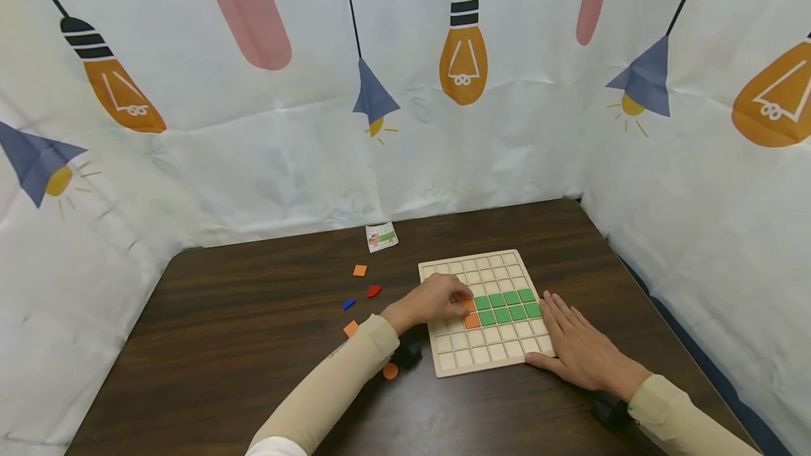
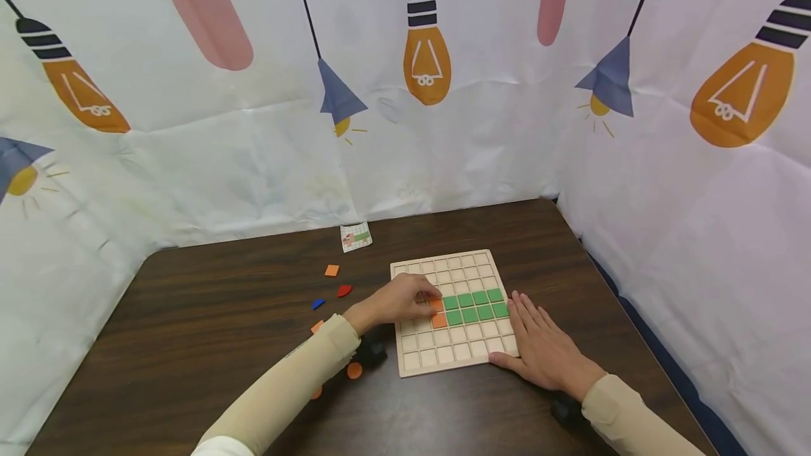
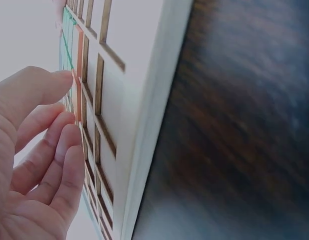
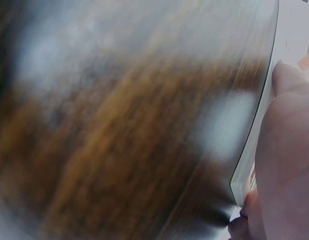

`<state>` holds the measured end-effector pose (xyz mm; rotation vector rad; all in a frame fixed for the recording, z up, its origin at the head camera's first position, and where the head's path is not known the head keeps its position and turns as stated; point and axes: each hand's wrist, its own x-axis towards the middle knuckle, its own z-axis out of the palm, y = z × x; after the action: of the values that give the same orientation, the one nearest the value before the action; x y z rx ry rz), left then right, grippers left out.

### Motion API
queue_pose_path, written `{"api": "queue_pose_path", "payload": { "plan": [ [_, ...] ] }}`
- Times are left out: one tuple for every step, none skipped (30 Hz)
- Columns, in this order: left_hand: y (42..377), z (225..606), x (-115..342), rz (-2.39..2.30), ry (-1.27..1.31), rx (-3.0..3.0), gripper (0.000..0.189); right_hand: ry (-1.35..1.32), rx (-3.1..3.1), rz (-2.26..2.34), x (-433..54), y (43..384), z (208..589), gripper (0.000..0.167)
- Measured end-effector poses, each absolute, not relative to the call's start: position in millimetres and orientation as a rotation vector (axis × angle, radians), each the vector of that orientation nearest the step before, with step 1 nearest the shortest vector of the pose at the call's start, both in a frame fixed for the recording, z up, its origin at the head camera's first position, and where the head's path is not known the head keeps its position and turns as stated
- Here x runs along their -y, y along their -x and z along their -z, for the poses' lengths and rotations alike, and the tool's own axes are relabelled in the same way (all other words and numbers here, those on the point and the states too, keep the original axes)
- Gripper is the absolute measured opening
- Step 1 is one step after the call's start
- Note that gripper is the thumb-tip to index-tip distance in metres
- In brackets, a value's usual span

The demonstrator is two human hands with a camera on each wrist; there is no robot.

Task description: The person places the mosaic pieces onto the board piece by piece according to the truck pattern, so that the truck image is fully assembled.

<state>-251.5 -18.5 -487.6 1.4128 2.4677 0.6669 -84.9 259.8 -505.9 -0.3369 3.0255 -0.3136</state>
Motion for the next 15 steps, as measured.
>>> {"api": "queue_pose_path", "payload": {
  "plan": [
    [251.2,487.0,20.4,-0.668,-1.408,-2.471,0.030,0.338,-3.024,0.313,-259.1,84.7,505.4,0.105],
    [250.9,486.0,22.4,-0.675,-1.403,-2.471,0.030,0.336,-3.024,0.315,-258.5,84.4,505.0,0.105],
    [250.6,485.1,24.5,-0.680,-1.399,-2.475,0.030,0.334,-3.023,0.315,-258.0,84.2,504.6,0.105],
    [250.4,484.2,26.9,-0.687,-1.397,-2.478,0.030,0.333,-3.022,0.318,-257.6,84.0,504.3,0.105],
    [250.2,483.3,29.4,-0.692,-1.390,-2.482,0.030,0.333,-3.021,0.319,-257.3,83.8,504.2,0.105],
    [250.2,482.3,32.2,-0.697,-1.379,-2.484,0.030,0.331,-3.021,0.318,-257.1,83.6,504.0,0.105],
    [250.2,481.2,35.1,-0.704,-1.371,-2.487,0.030,0.331,-3.020,0.316,-257.0,83.5,504.0,0.105],
    [250.4,480.0,38.2,-0.715,-1.360,-2.487,0.031,0.330,-3.018,0.318,-256.9,83.4,503.9,0.105],
    [250.7,478.9,41.5,-0.725,-1.348,-2.487,0.031,0.331,-3.016,0.320,-256.8,83.3,504.0,0.105],
    [251.4,477.7,45.0,-0.729,-1.336,-2.488,0.031,0.331,-3.015,0.324,-256.6,83.2,503.9,0.105],
    [252.2,476.6,48.4,-0.734,-1.321,-2.488,0.032,0.332,-3.014,0.327,-256.5,83.1,504.0,0.104],
    [253.3,476.0,51.9,-0.742,-1.311,-2.490,0.032,0.333,-3.013,0.329,-256.4,83.0,503.9,0.104],
    [254.6,475.7,55.1,-0.751,-1.305,-2.493,0.032,0.334,-3.012,0.330,-256.4,83.0,504.0,0.104],
    [256.1,475.5,58.5,-0.763,-1.296,-2.496,0.032,0.335,-3.012,0.331,-256.5,82.9,504.2,0.104],
    [257.3,474.9,61.8,-0.769,-1.289,-2.500,0.032,0.335,-3.012,0.328,-256.5,82.8,504.4,0.104]
  ]
}}
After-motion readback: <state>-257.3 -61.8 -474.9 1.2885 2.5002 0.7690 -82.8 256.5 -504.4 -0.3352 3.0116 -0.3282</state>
